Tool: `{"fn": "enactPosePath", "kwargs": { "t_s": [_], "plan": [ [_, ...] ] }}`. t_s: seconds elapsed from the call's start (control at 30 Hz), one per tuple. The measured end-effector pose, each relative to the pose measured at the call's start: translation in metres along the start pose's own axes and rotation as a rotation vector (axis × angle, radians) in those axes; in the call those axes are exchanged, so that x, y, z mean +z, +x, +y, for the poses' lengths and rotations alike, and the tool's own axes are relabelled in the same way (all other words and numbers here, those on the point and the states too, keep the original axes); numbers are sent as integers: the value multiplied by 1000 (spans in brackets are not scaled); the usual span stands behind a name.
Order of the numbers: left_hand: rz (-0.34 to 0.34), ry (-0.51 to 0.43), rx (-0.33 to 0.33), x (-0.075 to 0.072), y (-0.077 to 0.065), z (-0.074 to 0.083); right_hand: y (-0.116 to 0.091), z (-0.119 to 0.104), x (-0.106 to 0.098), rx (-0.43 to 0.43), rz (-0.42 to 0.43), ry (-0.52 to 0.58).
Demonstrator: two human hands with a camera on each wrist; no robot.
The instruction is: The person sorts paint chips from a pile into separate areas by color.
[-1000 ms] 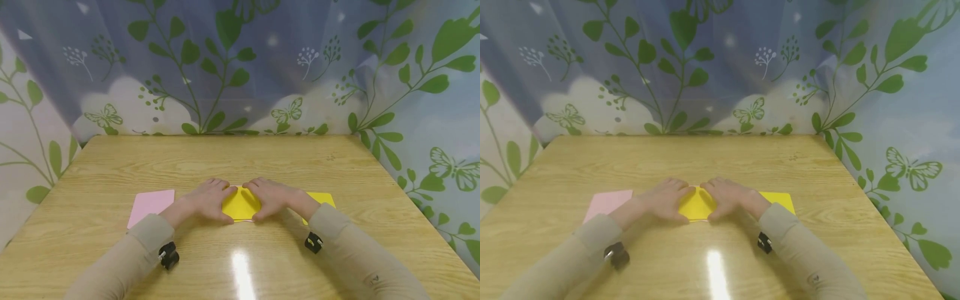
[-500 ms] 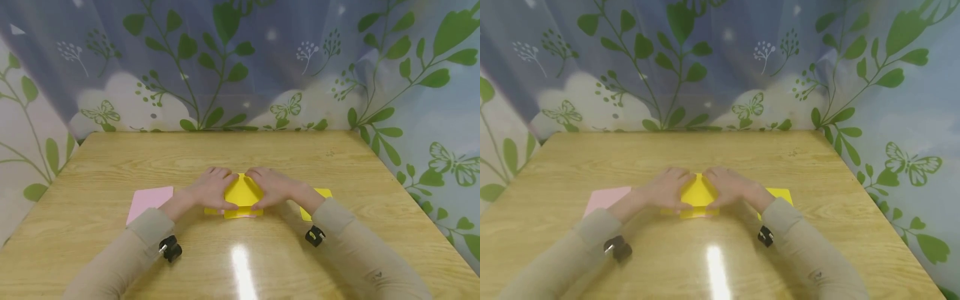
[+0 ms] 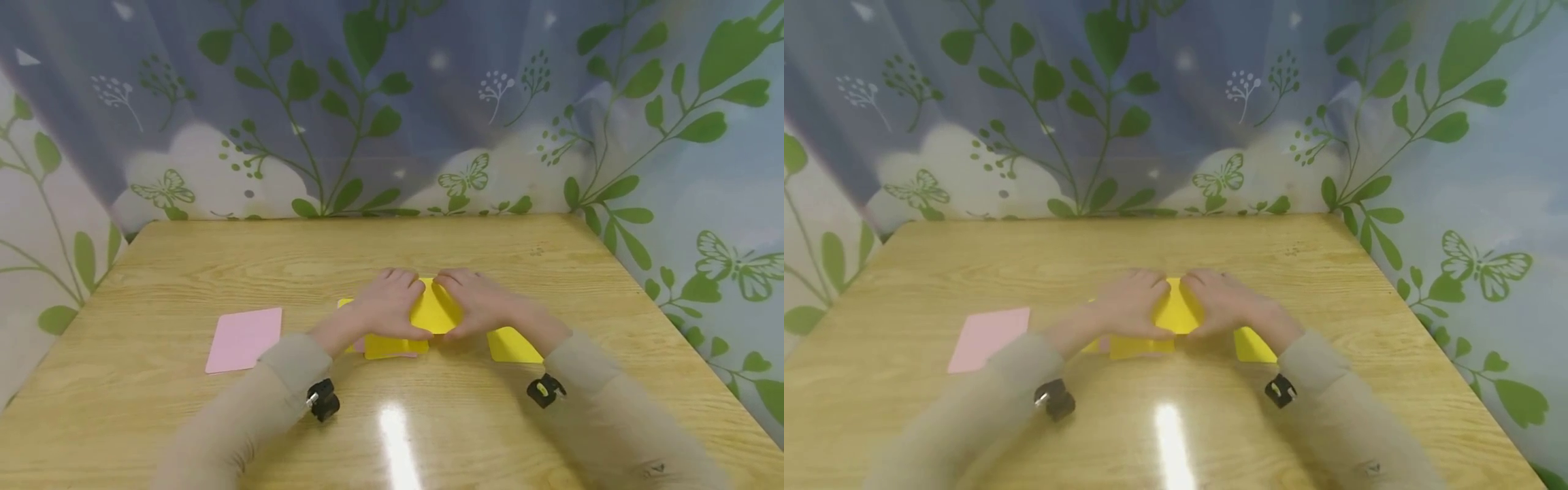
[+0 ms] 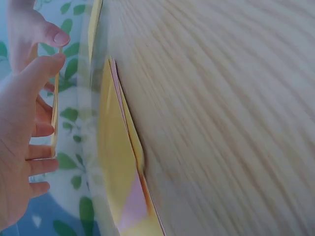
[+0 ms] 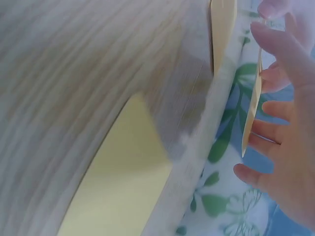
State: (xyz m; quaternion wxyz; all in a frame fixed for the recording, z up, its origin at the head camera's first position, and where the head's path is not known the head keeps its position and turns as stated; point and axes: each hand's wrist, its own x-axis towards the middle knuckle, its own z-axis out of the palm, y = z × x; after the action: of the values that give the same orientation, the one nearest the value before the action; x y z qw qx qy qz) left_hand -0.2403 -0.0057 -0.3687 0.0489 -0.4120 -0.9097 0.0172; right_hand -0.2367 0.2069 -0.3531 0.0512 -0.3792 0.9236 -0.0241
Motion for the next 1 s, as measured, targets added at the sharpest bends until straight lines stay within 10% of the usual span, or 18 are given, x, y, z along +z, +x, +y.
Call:
{"fn": "enactPosePath", "kwargs": {
  "t_s": [0.63,1.0],
  "plan": [
    [-103,-11,26,8,74,74,-86,55,17,107,54,62],
    [-172,19,12,24,91,102,-105,65,33,129,46,74]
  ]
}}
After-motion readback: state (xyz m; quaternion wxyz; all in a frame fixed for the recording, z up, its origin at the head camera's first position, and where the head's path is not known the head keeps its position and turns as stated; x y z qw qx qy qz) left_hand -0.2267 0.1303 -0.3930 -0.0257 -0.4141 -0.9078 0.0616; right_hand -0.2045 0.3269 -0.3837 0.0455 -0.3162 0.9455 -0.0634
